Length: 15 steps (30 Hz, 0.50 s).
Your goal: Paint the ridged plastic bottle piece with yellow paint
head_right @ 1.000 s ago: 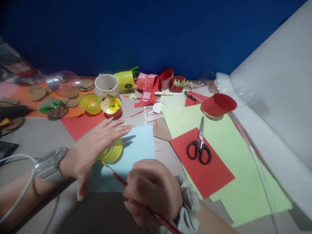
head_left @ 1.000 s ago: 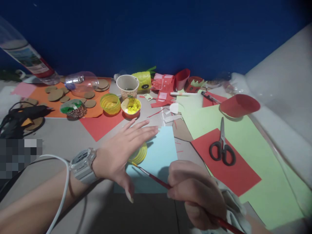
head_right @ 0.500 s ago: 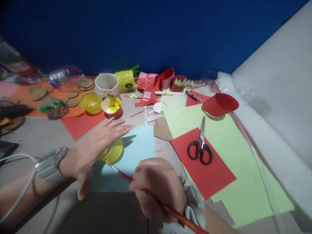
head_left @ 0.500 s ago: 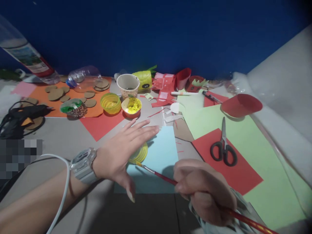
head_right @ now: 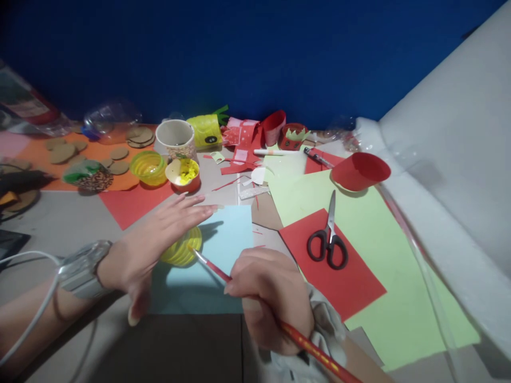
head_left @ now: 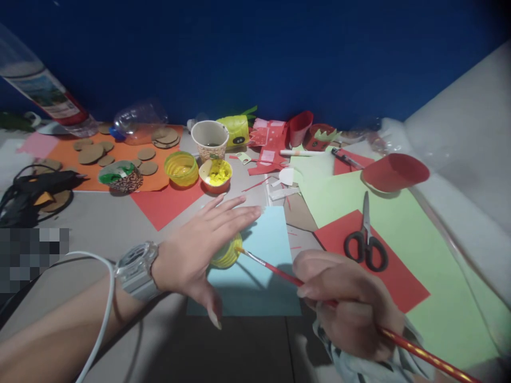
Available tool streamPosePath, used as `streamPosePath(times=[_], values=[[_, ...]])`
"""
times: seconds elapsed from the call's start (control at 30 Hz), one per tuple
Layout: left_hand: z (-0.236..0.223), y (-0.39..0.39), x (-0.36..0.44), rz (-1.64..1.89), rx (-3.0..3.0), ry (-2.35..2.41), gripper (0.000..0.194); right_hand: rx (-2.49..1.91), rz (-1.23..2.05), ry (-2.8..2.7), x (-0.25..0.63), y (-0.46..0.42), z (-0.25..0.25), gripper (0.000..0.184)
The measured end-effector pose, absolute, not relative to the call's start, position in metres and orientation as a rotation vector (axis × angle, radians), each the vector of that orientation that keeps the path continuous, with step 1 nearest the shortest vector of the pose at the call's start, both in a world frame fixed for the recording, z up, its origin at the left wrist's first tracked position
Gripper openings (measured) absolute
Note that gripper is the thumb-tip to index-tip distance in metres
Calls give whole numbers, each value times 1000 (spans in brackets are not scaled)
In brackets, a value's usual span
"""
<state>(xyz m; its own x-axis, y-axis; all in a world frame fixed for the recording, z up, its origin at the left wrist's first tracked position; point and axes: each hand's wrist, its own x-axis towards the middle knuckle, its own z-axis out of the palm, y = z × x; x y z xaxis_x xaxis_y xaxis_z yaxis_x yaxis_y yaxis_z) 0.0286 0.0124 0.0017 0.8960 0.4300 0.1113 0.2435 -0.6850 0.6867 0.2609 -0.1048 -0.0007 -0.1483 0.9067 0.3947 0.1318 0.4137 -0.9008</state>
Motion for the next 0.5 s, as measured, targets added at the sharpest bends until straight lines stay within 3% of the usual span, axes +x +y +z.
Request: streamPosePath(times=[0.2,0.5], values=[[1,12,29,332,2358,473,139,-831,757,-1880,254,-99,13,20],[-1,13,28,329,2395,441,139,-708,652,-1753,251,-92,7,17]])
